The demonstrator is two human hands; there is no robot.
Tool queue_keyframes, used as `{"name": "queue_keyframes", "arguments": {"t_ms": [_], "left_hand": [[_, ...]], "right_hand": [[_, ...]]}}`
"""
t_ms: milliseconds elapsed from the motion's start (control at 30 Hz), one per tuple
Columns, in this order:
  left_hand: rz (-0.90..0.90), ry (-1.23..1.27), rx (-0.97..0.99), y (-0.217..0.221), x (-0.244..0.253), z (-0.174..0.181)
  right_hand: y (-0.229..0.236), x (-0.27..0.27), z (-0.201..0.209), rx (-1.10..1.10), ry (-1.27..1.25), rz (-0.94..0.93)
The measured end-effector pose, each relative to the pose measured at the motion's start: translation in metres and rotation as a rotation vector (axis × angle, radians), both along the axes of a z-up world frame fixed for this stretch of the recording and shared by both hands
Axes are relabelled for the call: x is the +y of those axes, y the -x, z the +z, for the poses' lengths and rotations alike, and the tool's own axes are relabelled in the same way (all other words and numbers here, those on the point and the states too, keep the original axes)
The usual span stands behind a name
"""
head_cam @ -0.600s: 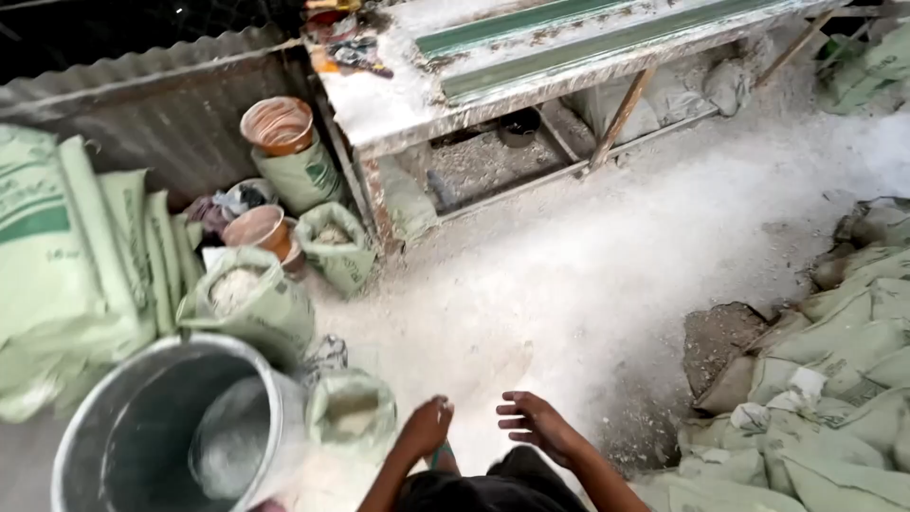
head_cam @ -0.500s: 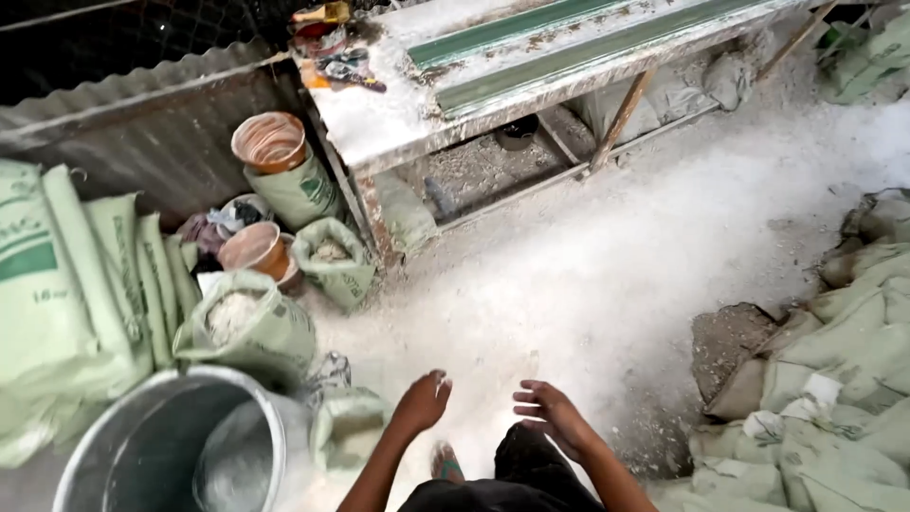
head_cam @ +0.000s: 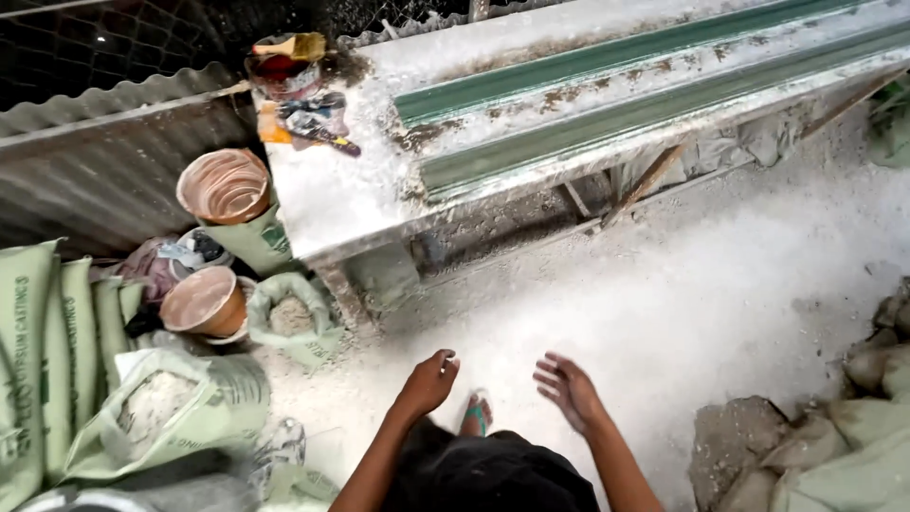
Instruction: Clean a mold surface with a block and mix gypsum powder with liquid in a container for casting.
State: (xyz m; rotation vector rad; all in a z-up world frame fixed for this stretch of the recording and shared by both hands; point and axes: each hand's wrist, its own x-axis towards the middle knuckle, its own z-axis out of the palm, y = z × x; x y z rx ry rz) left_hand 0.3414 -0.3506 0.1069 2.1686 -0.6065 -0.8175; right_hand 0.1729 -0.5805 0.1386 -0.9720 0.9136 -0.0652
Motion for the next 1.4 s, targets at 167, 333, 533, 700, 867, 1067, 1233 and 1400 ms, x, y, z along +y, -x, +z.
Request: {"name": "queue_keyframes", "arguments": {"t_ms": [167,333,533,700,867,1067,1233,1400], "left_hand": [[-0.014,-0.041,0.069,-0.079,-0.076,0.039],[0.038,-0.046,0.072,-0.16,-0.156,0.071],[0.265,-0.061,-0.288,-0.277,-0.215,0.046],[0.474,-0.353,-0.501,-0.384,-0.231,-0.009],[0.515,-0.246,-0.664,-0.471,-0.278,-0.008],[0.623,-0.211,-0.606,-0.533,-0.313,-0.026],[0.823,-0.268,-0.57,-0.56,-0.329,-0.037],[0.897,-0.362,-0.479,-0.587,-0.328,-0.05]], "right_hand": [[-0.078,-0.116,0.006,-0.029,0.024,-0.01],[-0.153,-0.192,0.011,-0.072,0.051,-0.082],[-0.241,-0.265,-0.017,-0.057,0.011,-0.134],[-0.316,-0.331,-0.011,0.041,0.068,-0.089],[-0.38,-0.387,-0.02,0.039,0.084,-0.14],[-0.457,-0.439,-0.017,0.032,0.093,-0.088],[-0.512,-0.499,-0.023,0.055,0.142,-0.041],[-0.551,-0.591,-0.067,0.103,0.19,-0.041]]}}
